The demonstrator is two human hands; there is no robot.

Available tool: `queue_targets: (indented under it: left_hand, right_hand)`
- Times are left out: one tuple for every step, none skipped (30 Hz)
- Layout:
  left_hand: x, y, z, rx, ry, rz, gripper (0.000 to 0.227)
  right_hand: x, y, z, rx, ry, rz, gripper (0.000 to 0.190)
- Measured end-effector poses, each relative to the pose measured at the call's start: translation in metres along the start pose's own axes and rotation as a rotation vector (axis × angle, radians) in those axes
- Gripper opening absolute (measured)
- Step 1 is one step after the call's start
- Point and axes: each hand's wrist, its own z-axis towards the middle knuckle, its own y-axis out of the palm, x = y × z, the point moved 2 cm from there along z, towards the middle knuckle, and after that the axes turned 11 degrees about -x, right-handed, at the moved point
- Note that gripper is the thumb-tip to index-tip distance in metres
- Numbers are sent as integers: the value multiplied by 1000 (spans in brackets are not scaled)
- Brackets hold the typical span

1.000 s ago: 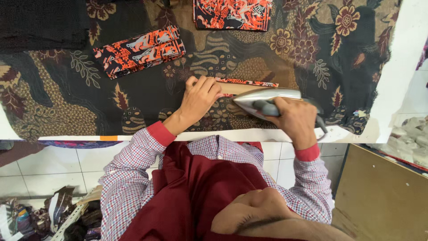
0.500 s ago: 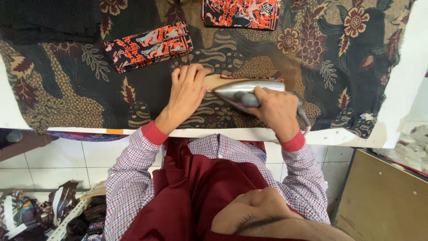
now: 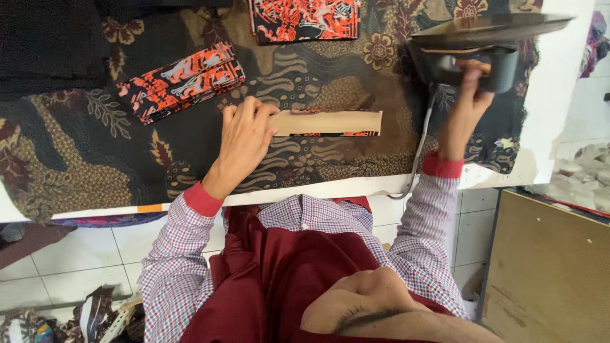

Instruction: The person repeatedly folds a small piece of patterned fabric around a cardboard template and presses it with an iron. They then place the finished piece on a growing stack and repeat the process with new fabric pieces.

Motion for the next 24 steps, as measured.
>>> queue_targets:
  left_hand:
    - [0, -1, 1, -7, -14, -12, 32]
    - [0, -1, 1, -19, -28, -23, 29]
    - [1, -2, 1, -31, -42, -34, 27]
    - [1, -3, 2, -24, -30, -41, 25]
    - [2, -5, 2, -17, -17, -48, 23]
    - [3, -5, 2, -14, -8, -58, 22]
    - [3, -6, 3, -6, -2, -71, 21]
    - [3, -6, 3, 3, 4, -84, 21]
    - [2, -6, 3, 11, 9, -96, 21]
    - [1, -7, 2, 7, -1, -100, 20]
    - [0, -8, -1, 2, -11, -104, 20]
    - [-2, -11, -3, 5, -23, -106, 20]
    - [-4, -16, -8, 14, -40, -81, 21]
    - [-8, -23, -17, 20, -59, -57, 22]
    - [-11, -31, -27, 26, -77, -33, 23]
    - [-16, -40, -39, 29, -151, 28, 21]
    - [-21, -51, -51, 33, -224, 89, 20]
    - [-26, -62, -63, 40, -296, 181, 21]
    - [-30, -72, -74, 47, -368, 274, 22]
    - [-31, -81, -84, 106, -418, 453, 16]
    - [-30, -86, -89, 165, -466, 633, 11]
    - [-29, -86, -89, 196, -452, 650, 13]
    - [-26, -85, -88, 228, -437, 667, 15]
    - [-21, -81, -85, 259, -421, 683, 18]
  right_hand:
    - [-9, -3, -9, -62, 22, -99, 28]
    - [-20, -6, -22, -102, 67, -341, 32]
    - [-31, -8, -35, -144, 113, -583, 36]
    - [-41, -7, -43, -186, 152, -824, 41]
    - [-48, 2, -51, -295, 125, -776, 30]
    - [-54, 12, -59, -407, 104, -727, 19]
    - [-58, 24, -66, -510, 53, -699, 20]
    - [-60, 38, -72, -611, 0, -667, 23]
    - [-61, 47, -75, -619, 12, -701, 20]
    - [-62, 54, -78, -628, 23, -733, 17]
    - [-63, 58, -80, -637, 34, -766, 14]
    - [-64, 60, -78, -650, 36, -770, 13]
    - [-65, 62, -77, -662, 37, -774, 13]
    - [-67, 62, -77, -676, 42, -778, 12]
    - [-67, 63, -77, -688, 50, -770, 13]
    - [-68, 64, -76, -698, 59, -763, 14]
    - [-68, 65, -75, -708, 67, -755, 15]
    - [-69, 66, -76, -687, 49, -755, 14]
    - [-70, 67, -77, -667, 32, -756, 14]
    - [-71, 68, -77, -645, 12, -754, 13]
    - [-73, 69, -78, -618, -19, -769, 11]
    - [-75, 69, -79, -591, -49, -786, 9]
    - [-78, 68, -80, -563, -80, -802, 9]
    - [-81, 69, -83, -596, -102, -787, 12]
